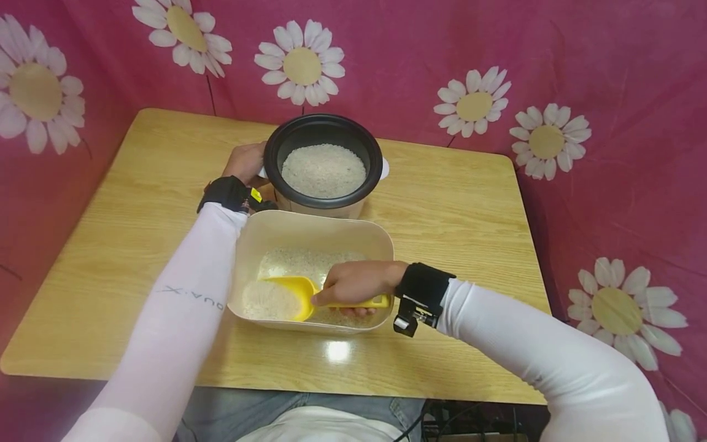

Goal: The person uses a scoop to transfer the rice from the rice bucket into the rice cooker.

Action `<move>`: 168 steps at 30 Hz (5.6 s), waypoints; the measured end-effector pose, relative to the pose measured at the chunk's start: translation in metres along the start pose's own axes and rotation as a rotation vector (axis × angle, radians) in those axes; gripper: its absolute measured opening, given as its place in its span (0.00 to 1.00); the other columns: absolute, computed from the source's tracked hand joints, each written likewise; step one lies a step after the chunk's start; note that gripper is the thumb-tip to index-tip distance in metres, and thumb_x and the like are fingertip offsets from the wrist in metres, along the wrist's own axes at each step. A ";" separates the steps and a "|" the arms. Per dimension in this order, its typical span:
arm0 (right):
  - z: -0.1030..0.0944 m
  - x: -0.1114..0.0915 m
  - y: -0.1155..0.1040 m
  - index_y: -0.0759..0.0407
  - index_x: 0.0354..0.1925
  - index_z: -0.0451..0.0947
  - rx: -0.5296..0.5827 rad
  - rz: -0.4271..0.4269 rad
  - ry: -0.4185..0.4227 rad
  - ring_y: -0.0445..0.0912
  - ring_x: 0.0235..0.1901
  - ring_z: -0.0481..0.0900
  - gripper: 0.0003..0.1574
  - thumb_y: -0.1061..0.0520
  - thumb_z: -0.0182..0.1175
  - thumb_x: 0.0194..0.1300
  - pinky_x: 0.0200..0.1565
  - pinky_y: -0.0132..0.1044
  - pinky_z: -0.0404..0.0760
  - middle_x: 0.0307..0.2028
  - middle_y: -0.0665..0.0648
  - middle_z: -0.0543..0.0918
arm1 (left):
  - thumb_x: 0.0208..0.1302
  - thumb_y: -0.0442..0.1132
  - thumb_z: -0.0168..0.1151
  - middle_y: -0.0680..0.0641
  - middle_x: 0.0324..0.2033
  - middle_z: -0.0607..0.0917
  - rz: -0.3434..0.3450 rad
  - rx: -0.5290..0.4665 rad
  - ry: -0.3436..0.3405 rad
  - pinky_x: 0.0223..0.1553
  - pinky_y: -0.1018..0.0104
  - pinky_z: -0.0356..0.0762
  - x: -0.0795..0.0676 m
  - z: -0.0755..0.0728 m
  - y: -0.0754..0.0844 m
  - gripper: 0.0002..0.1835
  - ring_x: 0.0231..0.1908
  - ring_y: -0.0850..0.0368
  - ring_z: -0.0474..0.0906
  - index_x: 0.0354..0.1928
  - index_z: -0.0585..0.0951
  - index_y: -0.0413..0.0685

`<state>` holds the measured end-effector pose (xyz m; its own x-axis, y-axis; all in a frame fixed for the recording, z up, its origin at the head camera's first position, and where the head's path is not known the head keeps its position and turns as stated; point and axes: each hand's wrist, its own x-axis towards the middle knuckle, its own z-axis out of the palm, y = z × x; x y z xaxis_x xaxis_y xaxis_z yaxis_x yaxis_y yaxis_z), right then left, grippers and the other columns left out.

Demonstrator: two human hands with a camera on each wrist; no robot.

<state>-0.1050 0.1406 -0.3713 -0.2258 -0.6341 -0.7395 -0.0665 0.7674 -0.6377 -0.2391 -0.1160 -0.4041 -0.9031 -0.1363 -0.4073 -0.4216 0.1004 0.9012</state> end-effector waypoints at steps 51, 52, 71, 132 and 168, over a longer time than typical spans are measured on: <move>-0.020 -0.074 0.005 0.63 0.40 0.73 0.353 -0.145 0.314 0.45 0.14 0.69 0.25 0.42 0.49 0.80 0.19 0.32 0.71 0.22 0.53 0.73 | 0.73 0.56 0.56 0.50 0.39 0.80 -0.012 -0.008 0.009 0.32 0.71 0.81 0.003 0.000 -0.001 0.20 0.40 0.56 0.79 0.49 0.84 0.49; -0.022 -0.075 0.005 0.63 0.41 0.72 0.358 -0.136 0.325 0.45 0.14 0.69 0.25 0.42 0.49 0.80 0.19 0.32 0.71 0.22 0.52 0.73 | 0.73 0.56 0.56 0.50 0.39 0.80 -0.010 -0.010 0.007 0.32 0.71 0.81 0.003 0.000 -0.001 0.20 0.40 0.56 0.79 0.50 0.84 0.49; -0.075 -0.061 -0.008 0.59 0.43 0.70 0.434 -0.023 0.632 0.44 0.19 0.69 0.28 0.35 0.47 0.79 0.22 0.33 0.71 0.25 0.50 0.72 | 0.74 0.58 0.56 0.49 0.41 0.80 0.005 0.002 0.002 0.35 0.69 0.81 -0.001 0.002 0.001 0.25 0.40 0.57 0.77 0.57 0.83 0.47; -0.111 -0.051 -0.011 0.64 0.49 0.73 -0.411 0.187 1.127 0.55 0.30 0.75 0.26 0.41 0.55 0.76 0.29 0.39 0.72 0.32 0.62 0.77 | 0.73 0.57 0.59 0.50 0.42 0.80 -0.011 -0.052 0.004 0.38 0.68 0.81 0.001 0.000 -0.001 0.22 0.43 0.57 0.77 0.53 0.84 0.48; -0.062 -0.064 0.043 0.65 0.49 0.67 -0.367 0.063 1.218 0.52 0.20 0.71 0.24 0.44 0.47 0.80 0.24 0.38 0.72 0.28 0.62 0.73 | 0.73 0.56 0.58 0.50 0.40 0.80 -0.001 -0.027 0.010 0.33 0.72 0.82 -0.003 0.000 0.001 0.23 0.40 0.58 0.78 0.55 0.84 0.47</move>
<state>-0.1532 0.2201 -0.3379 -0.9681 -0.2484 0.0331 -0.2429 0.8975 -0.3680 -0.2366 -0.1152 -0.4015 -0.9020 -0.1458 -0.4064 -0.4196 0.0736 0.9047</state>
